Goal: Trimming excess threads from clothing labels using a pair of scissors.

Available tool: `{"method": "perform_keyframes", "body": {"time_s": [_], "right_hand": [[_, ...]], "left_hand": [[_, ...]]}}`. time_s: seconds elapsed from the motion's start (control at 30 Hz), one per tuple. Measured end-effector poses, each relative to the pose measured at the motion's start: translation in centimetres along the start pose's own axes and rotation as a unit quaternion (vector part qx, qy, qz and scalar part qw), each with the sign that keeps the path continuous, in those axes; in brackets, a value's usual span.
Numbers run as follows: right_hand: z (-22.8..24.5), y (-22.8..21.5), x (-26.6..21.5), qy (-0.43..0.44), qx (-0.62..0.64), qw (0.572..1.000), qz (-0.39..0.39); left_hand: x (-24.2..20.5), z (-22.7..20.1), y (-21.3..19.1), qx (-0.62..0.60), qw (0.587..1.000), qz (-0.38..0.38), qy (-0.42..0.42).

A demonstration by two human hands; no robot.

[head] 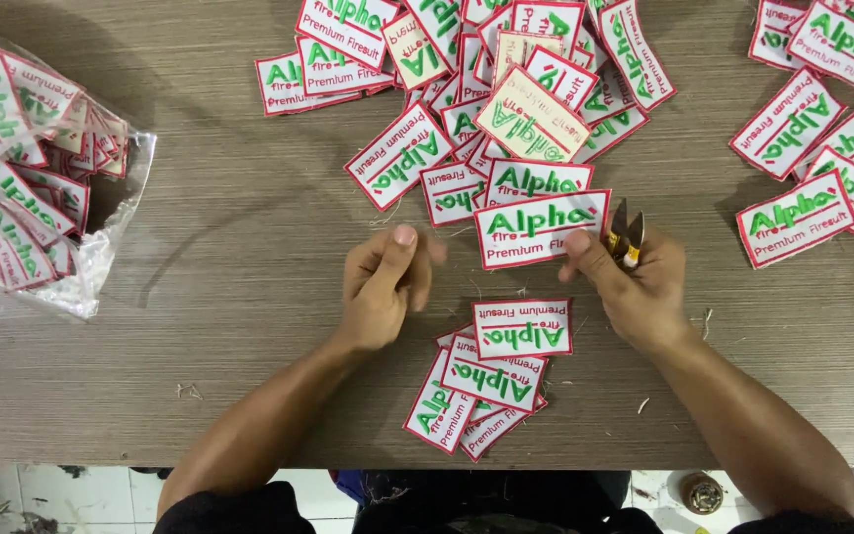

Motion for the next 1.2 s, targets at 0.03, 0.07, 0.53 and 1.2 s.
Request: {"method": "perform_keyframes", "body": {"time_s": [0.03,0.07,0.53,1.2], "right_hand": [[-0.7,-0.5,0.1,-0.001,0.0,1.0,0.001],[-1.1,-0.9,0.1,-0.019,-0.021,1.0,-0.002],[10.0,6.2,-8.6,-0.616,-0.318,0.711,0.117],[8.2,4.6,-5.2,-0.447,-0.47,0.759,0.061]], "left_hand": [[0.1,-0.4,0.1,0.0,1.0,-0.001,0.001],[0.2,-0.7,0.4,0.001,1.0,0.003,-0.006],[-1.5,2.3,1.7,0.082,0.987,0.072,-0.12],[-2.4,3.1,1.6,0.092,0.985,0.105,-0.102]]}}
Point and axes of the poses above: each hand's wrist, its own x-axis towards the middle knuckle, its own y-axis out of the palm, z = x × y, the point moved 9 cm from there along x, towards the middle knuckle, and after that the axes turned 9 degrees about y, right-handed, at the moved point
